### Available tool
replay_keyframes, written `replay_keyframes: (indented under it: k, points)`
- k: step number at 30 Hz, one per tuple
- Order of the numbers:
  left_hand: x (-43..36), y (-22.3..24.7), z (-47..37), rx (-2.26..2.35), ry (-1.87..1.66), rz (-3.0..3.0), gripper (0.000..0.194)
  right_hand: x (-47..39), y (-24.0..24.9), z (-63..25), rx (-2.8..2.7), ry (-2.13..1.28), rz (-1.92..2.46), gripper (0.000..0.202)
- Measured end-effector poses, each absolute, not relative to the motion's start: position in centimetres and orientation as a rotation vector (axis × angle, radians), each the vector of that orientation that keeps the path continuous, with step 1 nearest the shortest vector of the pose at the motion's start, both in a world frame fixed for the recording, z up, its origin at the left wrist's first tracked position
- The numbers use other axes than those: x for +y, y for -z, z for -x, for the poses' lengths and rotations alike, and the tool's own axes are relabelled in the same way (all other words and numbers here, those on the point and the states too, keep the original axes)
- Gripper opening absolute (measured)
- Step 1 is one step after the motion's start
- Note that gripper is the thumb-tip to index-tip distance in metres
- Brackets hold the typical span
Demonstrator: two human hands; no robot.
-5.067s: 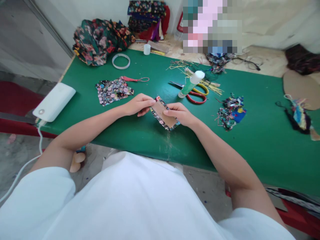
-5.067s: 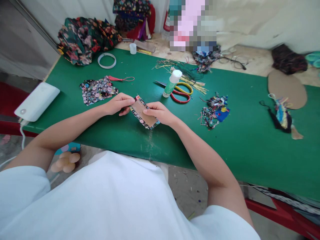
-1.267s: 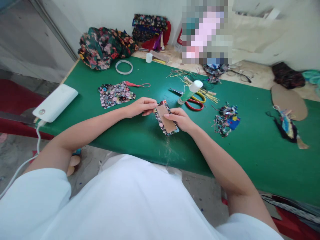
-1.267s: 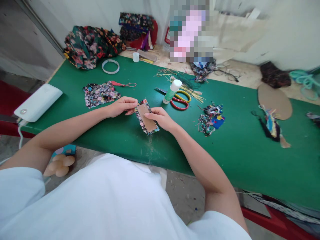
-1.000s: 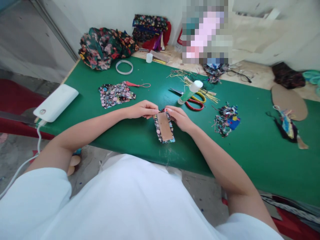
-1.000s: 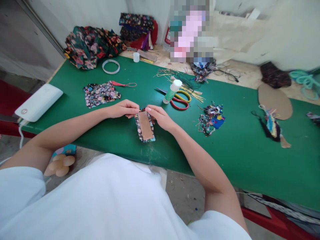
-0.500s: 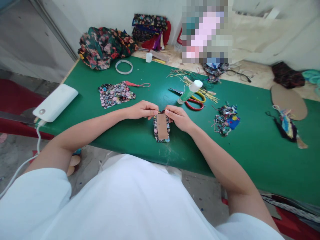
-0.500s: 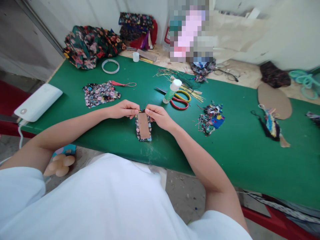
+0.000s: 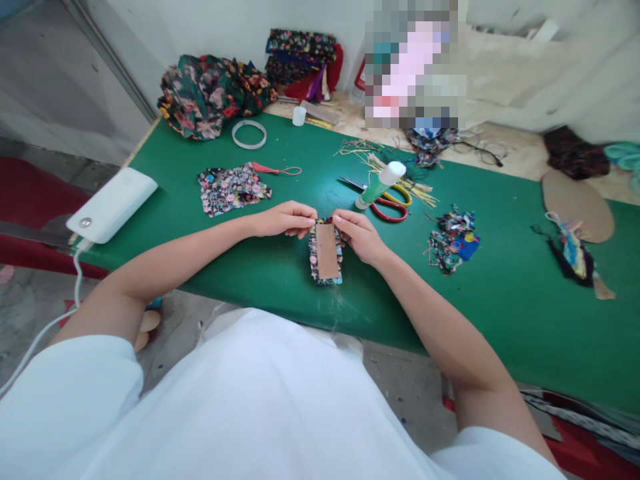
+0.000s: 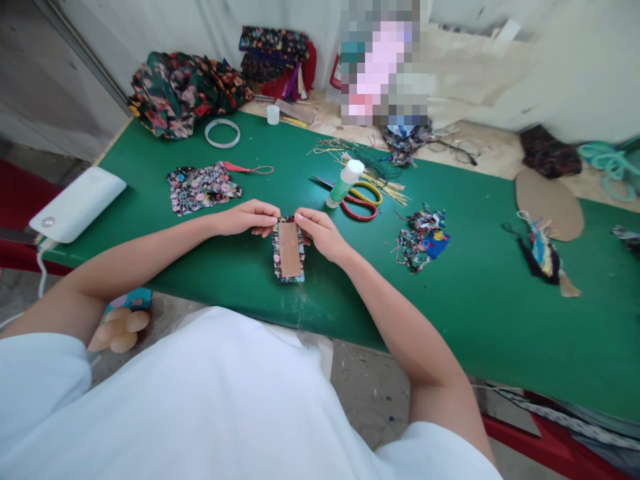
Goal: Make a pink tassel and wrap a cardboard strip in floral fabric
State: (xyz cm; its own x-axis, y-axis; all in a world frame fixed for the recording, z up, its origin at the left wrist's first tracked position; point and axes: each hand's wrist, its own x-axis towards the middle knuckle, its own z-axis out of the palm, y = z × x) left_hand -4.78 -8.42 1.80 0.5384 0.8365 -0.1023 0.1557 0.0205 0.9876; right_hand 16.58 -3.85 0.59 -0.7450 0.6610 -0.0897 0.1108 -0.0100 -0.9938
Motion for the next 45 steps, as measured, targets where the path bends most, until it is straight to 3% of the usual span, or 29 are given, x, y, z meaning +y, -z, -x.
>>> replay_keyframes:
  k: [6,17,20,27,32,37,39,43,45]
  points:
    - [-8.4,-1.9,4.8,0.912,-0.657,-1.503,0.030,-3.9,-0.5,-16.6,-1.875,-1.754,0.804,0.050]
    - [-9.0,-1.7,4.1,0.970,-0.727,-1.581,0.033,-4.1,-0.9,-16.4,-2.091,-1.608,0.758,0.056]
    - [-8.9,-1.2,3.9,1.021,-0.772,-1.519,0.033,-4.1,-0.5,-16.5,-2.092,-1.393,0.771,0.052]
    - [-8.5,-0.6,3.7,1.107,-0.941,-1.261,0.031,-3.6,0.7,-17.5,-1.774,-0.482,0.780,0.030]
    - [-8.5,-1.2,3.6,1.210,-0.981,-1.012,0.013,-1.2,2.2,-18.0,-1.608,-0.282,1.000,0.056]
    - [-8.4,-1.7,3.6,1.229,-0.975,-0.940,0.010,1.1,4.1,-18.6,-1.655,-0.281,1.142,0.068]
    - [-8.3,-1.7,3.6,1.228,-0.944,-0.957,0.012,1.7,4.5,-18.9,-1.707,-0.308,1.171,0.061]
    - [-8.4,-1.5,3.8,1.245,-0.875,-1.128,0.014,2.2,4.9,-19.2,-1.848,-0.419,1.273,0.026]
    - [-8.5,-1.1,3.8,1.282,-0.866,-1.302,0.014,2.0,4.6,-19.1,-1.848,-0.514,1.258,0.022]
